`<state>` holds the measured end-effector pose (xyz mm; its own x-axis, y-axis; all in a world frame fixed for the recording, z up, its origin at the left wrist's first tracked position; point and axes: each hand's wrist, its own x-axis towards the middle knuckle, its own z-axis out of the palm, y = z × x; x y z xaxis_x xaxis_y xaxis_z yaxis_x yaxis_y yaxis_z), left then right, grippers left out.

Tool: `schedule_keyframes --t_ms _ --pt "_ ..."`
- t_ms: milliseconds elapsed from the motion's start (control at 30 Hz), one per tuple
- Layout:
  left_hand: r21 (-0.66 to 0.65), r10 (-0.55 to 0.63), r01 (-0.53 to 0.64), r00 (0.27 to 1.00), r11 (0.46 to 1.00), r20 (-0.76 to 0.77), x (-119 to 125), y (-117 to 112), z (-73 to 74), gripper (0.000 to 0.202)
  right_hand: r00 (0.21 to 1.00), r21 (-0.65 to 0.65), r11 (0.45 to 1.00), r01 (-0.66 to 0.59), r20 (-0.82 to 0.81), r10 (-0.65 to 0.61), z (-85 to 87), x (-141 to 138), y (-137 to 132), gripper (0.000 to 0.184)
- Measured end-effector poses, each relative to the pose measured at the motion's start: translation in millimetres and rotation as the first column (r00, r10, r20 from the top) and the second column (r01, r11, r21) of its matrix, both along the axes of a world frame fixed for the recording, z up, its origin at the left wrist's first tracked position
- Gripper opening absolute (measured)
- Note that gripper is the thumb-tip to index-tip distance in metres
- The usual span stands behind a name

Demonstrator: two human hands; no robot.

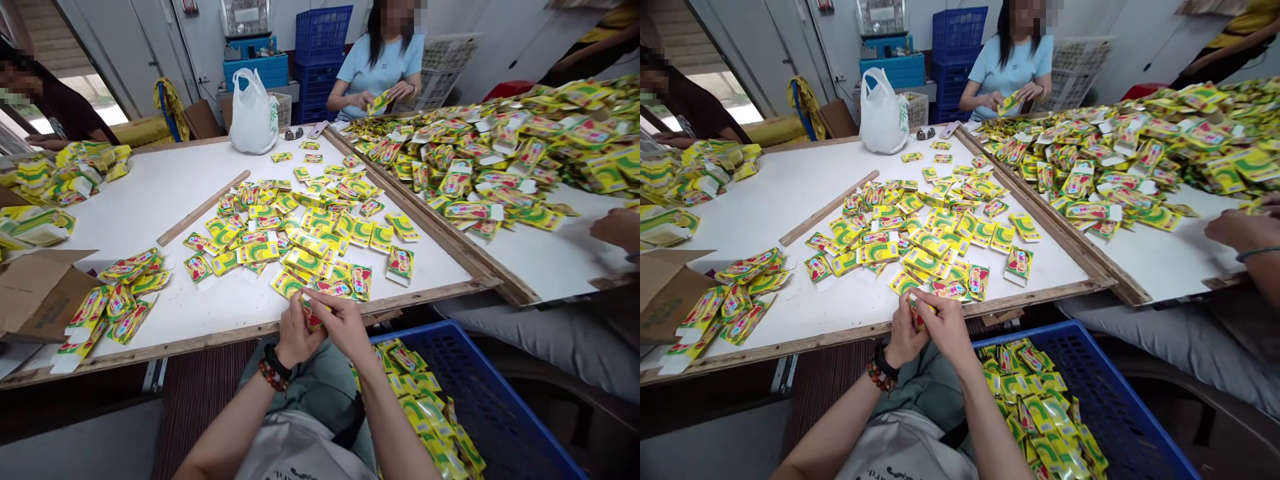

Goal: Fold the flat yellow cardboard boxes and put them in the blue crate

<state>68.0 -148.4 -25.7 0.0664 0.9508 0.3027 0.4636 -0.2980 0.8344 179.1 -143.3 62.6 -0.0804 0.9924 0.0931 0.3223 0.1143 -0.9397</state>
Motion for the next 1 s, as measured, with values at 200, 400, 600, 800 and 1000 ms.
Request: schedule_keyframes --t_ms 200,400,600,800,1000 --pt "0.048 -0.047 0.042 0.993 0.998 0.108 -1.5 -2.1 3.1 0.053 0.987 0.131 0.986 -0.102 0.135 0.084 -12.1 -11.5 -12.1 0.041" --pt "0.082 -0.450 0.487 0.850 0.870 -0.274 -38.7 31.8 49.7 0.060 0.925 0.228 0.974 0.009 0.368 -0.094 -18.5 23.2 -36.2 0.037" --pt "-0.054 -0.015 -0.042 0.627 0.998 -0.779 -103.0 129.7 76.5 0.052 0.596 0.206 0.970 0.131 0.765 -0.243 -22.0 83.4 -59.2 0.044" --pt "-0.071 -0.105 0.082 0.570 0.994 -0.815 -112.8 140.6 74.1 0.027 0.807 0.412 0.910 -0.041 0.551 -0.212 -36.5 14.2 -22.3 0.039" --pt "0.029 -0.090 0.204 0.549 0.979 -0.831 -113.0 116.4 83.8 0.021 0.783 0.412 0.902 -0.131 0.600 -0.160 -34.1 -62.1 54.2 0.057"
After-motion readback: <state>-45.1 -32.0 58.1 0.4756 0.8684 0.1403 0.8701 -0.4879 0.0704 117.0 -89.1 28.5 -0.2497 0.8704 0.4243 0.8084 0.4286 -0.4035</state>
